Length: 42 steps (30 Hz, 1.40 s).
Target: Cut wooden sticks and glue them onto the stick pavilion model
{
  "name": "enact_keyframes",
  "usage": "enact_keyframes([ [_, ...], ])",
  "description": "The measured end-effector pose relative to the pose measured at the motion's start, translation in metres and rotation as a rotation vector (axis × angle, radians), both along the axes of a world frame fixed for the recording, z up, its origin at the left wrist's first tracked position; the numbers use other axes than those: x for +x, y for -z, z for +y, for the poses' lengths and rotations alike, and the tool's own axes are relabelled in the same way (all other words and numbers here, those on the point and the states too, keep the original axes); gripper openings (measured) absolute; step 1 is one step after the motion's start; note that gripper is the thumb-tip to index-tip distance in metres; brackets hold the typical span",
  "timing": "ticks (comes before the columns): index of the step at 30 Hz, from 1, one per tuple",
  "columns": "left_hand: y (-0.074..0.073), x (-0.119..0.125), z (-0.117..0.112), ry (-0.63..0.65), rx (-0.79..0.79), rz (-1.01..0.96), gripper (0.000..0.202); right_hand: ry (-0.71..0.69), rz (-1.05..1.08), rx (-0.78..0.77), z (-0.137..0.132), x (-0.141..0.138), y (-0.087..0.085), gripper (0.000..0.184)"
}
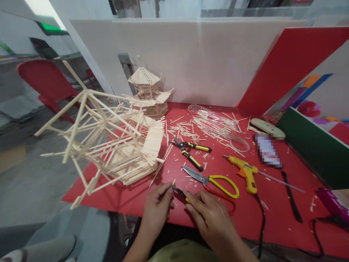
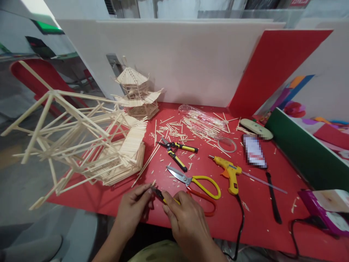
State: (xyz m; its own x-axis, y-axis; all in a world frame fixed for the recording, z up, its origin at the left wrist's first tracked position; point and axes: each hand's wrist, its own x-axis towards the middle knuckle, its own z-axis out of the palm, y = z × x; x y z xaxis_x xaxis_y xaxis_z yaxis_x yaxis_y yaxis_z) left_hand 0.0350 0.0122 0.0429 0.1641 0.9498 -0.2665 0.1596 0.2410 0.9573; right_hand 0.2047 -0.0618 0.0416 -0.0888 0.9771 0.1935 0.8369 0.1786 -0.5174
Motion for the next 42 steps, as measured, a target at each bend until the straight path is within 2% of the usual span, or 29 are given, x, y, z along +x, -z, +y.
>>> enact_keyframes([
  [3,-0.002,0.002,-0.002,0.0,-0.191,-0.156,0.036,0.004,-0.058,0.112,0.002,0.003,0.002,0.036],
  [9,-0.01,0.001,-0.006,-0.016,-0.33,-0.354,0.038,0.009,-0.073,0.255,0.003,0.006,0.002,0.038],
  [13,-0.016,0.002,-0.005,-0.005,-0.362,-0.417,0.042,-0.021,-0.062,0.308,0.005,0.008,-0.002,0.038],
  [19,-0.011,0.002,-0.006,-0.016,-0.343,-0.434,0.038,-0.04,-0.053,0.339,0.006,0.009,-0.003,0.041],
  [25,-0.006,0.0,-0.011,0.015,-0.281,-0.388,0.034,-0.064,0.03,0.269,0.005,0.006,-0.003,0.041],
  [36,-0.006,0.003,-0.019,-0.111,0.042,-0.114,0.028,-0.076,-0.095,0.367,0.005,0.004,-0.004,0.044],
  [42,-0.001,0.004,-0.022,-0.14,-0.019,-0.125,0.038,-0.069,-0.2,0.413,0.006,0.006,-0.004,0.043],
])
